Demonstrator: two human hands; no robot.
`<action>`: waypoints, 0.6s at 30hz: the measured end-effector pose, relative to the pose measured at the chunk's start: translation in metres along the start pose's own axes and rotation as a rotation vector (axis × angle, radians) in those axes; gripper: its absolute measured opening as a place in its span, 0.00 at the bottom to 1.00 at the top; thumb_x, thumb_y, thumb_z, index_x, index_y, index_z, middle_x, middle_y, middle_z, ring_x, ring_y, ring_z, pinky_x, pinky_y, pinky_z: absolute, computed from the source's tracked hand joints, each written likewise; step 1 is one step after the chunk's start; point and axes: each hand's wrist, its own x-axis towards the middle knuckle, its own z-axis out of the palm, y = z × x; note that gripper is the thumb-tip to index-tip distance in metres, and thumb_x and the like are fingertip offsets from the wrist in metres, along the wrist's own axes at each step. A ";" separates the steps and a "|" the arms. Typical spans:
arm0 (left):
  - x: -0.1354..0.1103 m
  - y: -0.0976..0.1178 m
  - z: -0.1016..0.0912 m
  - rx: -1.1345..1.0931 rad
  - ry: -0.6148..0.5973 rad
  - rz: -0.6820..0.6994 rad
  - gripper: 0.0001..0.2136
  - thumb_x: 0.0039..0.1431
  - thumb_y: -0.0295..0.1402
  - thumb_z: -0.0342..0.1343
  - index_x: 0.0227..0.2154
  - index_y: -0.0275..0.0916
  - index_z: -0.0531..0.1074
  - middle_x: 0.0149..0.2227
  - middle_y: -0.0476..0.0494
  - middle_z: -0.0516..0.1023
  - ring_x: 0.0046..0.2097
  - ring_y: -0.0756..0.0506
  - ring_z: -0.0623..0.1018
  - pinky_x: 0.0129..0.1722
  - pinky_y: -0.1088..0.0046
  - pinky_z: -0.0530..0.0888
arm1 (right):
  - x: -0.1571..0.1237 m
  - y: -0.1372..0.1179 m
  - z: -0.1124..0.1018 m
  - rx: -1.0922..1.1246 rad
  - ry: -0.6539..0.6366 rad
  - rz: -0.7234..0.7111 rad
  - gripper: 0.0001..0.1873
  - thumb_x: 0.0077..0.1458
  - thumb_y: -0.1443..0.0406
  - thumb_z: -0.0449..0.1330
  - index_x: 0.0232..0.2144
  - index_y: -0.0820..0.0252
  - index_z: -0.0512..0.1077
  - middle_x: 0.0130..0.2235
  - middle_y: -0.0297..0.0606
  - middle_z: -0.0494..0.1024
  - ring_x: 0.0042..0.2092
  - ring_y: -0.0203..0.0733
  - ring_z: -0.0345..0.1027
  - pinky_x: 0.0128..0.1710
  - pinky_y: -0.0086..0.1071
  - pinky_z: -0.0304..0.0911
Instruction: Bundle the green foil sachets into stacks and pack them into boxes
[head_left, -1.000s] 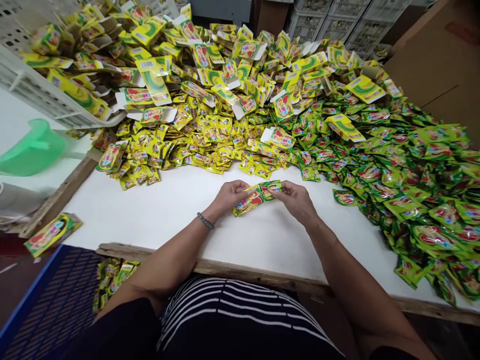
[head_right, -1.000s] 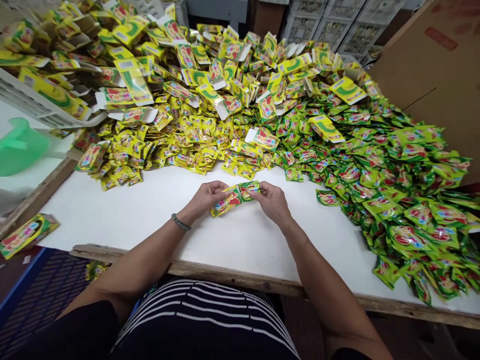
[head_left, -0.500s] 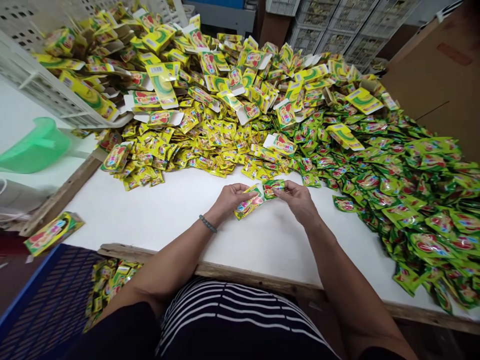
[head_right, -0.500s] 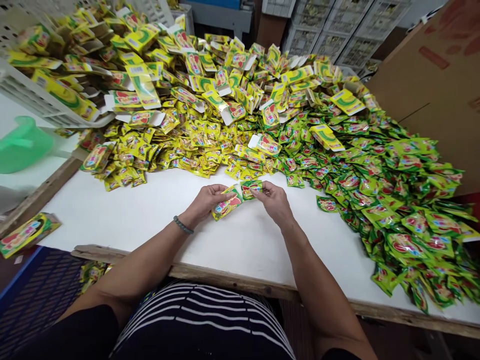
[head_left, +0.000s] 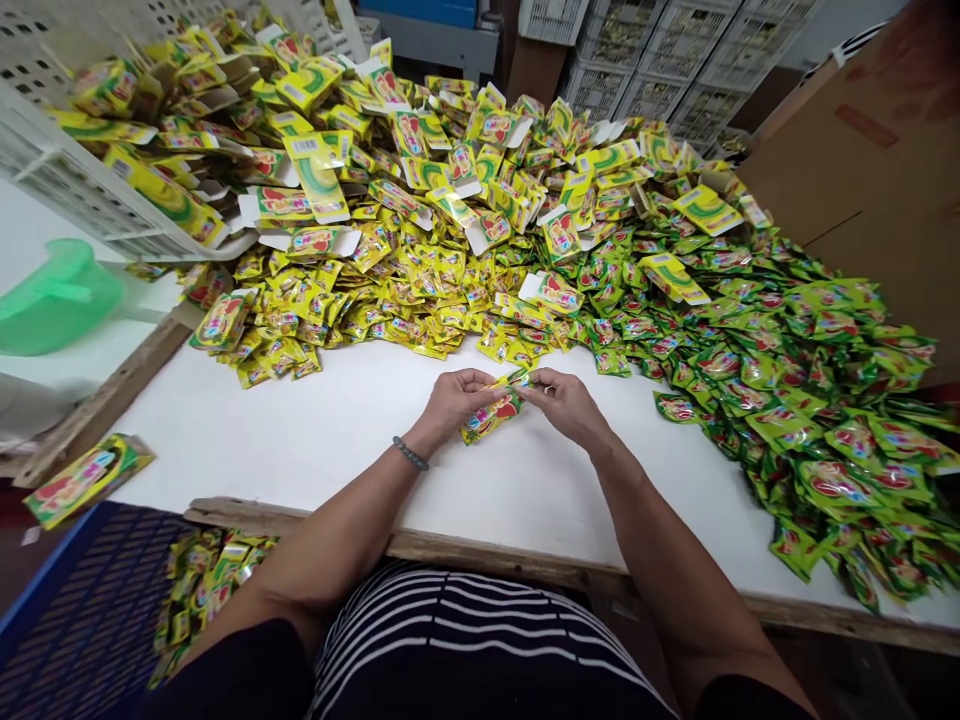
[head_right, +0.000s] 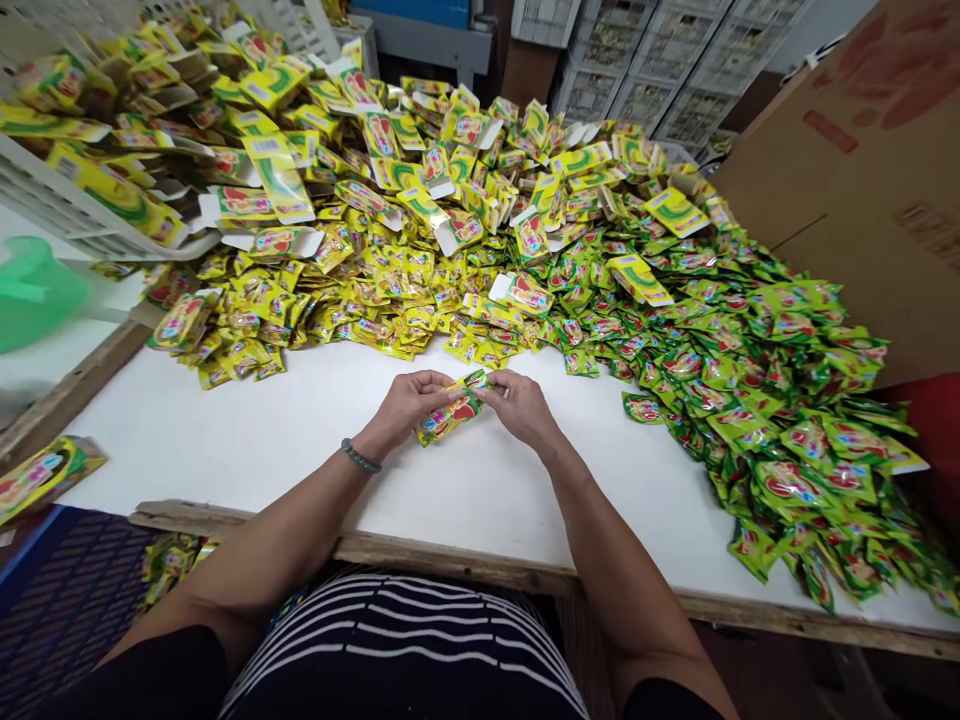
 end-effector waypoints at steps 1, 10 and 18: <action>0.001 0.000 -0.001 -0.018 0.022 -0.012 0.23 0.29 0.41 0.75 0.27 0.33 0.74 0.24 0.49 0.78 0.25 0.52 0.74 0.27 0.76 0.69 | 0.005 0.003 0.001 0.018 0.022 0.002 0.20 0.51 0.48 0.59 0.34 0.57 0.74 0.30 0.36 0.74 0.32 0.40 0.64 0.32 0.34 0.62; 0.009 0.002 -0.008 -0.128 0.133 -0.091 0.20 0.31 0.39 0.73 0.25 0.33 0.73 0.23 0.49 0.77 0.24 0.53 0.73 0.24 0.77 0.67 | 0.075 0.048 -0.012 -0.548 0.079 -0.172 0.19 0.52 0.69 0.58 0.47 0.58 0.76 0.56 0.45 0.75 0.58 0.52 0.65 0.59 0.46 0.59; 0.009 0.002 -0.007 -0.102 0.151 -0.096 0.14 0.37 0.34 0.70 0.23 0.35 0.71 0.21 0.51 0.75 0.23 0.53 0.72 0.23 0.78 0.65 | 0.065 0.053 -0.012 -0.567 0.145 -0.214 0.16 0.59 0.68 0.49 0.39 0.60 0.77 0.55 0.49 0.75 0.56 0.54 0.65 0.60 0.50 0.57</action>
